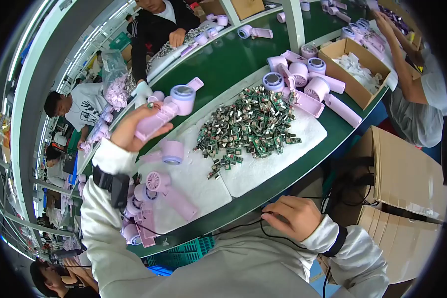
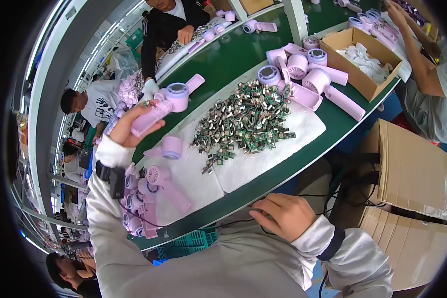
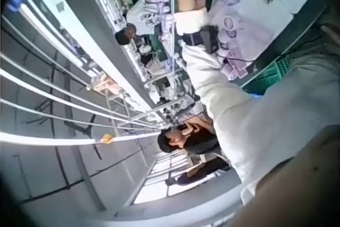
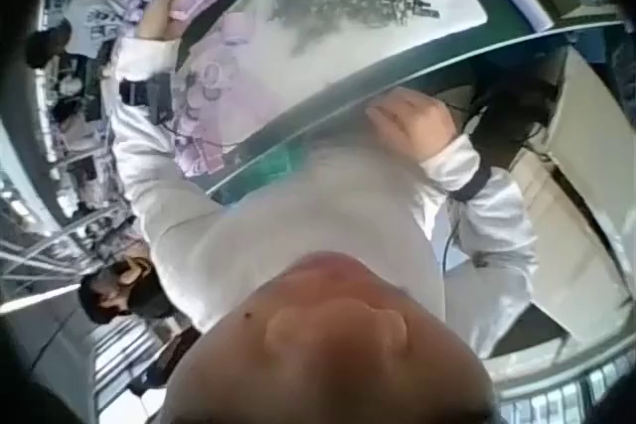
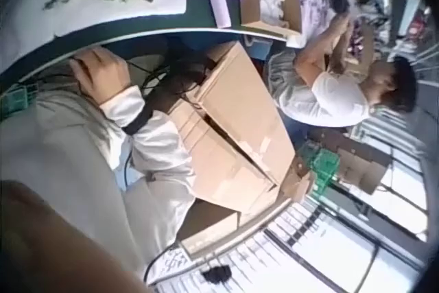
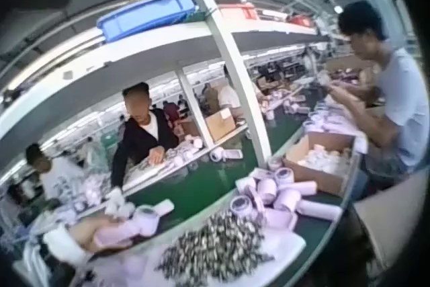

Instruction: Assembling handheld electric fans by inserting internal components into plastic housings on an assembly line.

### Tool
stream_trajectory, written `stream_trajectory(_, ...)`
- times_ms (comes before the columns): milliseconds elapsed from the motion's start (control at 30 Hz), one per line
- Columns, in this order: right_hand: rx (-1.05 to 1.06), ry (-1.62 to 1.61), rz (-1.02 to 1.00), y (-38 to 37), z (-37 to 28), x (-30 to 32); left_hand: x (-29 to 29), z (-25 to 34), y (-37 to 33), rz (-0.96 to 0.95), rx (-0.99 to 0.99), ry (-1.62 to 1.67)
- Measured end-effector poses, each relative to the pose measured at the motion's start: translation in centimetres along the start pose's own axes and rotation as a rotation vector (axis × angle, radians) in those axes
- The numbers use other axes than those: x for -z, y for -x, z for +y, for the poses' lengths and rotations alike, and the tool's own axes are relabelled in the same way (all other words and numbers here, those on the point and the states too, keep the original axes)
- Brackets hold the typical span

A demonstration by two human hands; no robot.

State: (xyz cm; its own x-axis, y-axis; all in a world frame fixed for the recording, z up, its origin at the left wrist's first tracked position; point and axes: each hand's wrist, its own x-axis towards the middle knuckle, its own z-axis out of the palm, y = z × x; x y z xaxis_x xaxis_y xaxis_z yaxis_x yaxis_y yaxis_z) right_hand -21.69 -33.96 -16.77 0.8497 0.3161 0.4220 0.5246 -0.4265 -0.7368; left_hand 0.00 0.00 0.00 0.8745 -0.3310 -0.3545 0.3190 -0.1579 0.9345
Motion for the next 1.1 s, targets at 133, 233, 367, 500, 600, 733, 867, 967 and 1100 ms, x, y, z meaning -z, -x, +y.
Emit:
stream_trajectory(133,-0.071,0.039,-0.07,-0.1,0.5,0.4,9.7,-1.7,-5.7,0.434,-0.048,0.118)
stream_trajectory(233,-0.032,0.113,-0.167,0.2,0.6,-0.1,16.3,-4.3,-7.4,0.626,-0.002,0.084)
stream_trajectory(367,0.012,0.117,-0.203,0.4,1.3,-0.1,11.0,-5.2,-6.1,0.797,-0.057,-0.906)
stream_trajectory(500,-0.021,0.114,-0.235,0.1,1.2,-0.1,8.9,-6.3,-2.4,0.48,-0.223,-1.27)
stream_trajectory(600,-0.027,0.098,-0.257,-0.1,0.9,0.0,6.4,-6.2,0.3,0.089,-0.317,-1.349)
stream_trajectory(733,-0.019,0.101,-0.302,0.0,0.7,-0.2,5.8,-6.1,2.7,-0.071,-0.363,-1.476)
stream_trajectory(867,0.006,0.114,-0.302,0.3,0.5,-0.3,5.8,-7.1,2.3,-0.115,-0.188,-1.599)
stream_trajectory(967,0.035,0.105,-0.225,-0.1,0.4,-0.2,6.0,-5.9,3.3,-0.091,-0.341,-1.559)
stream_trajectory(1100,0.068,0.085,-0.05,-0.7,-0.4,0.4,2.0,-3.3,5.5,0.032,-0.465,-1.499)
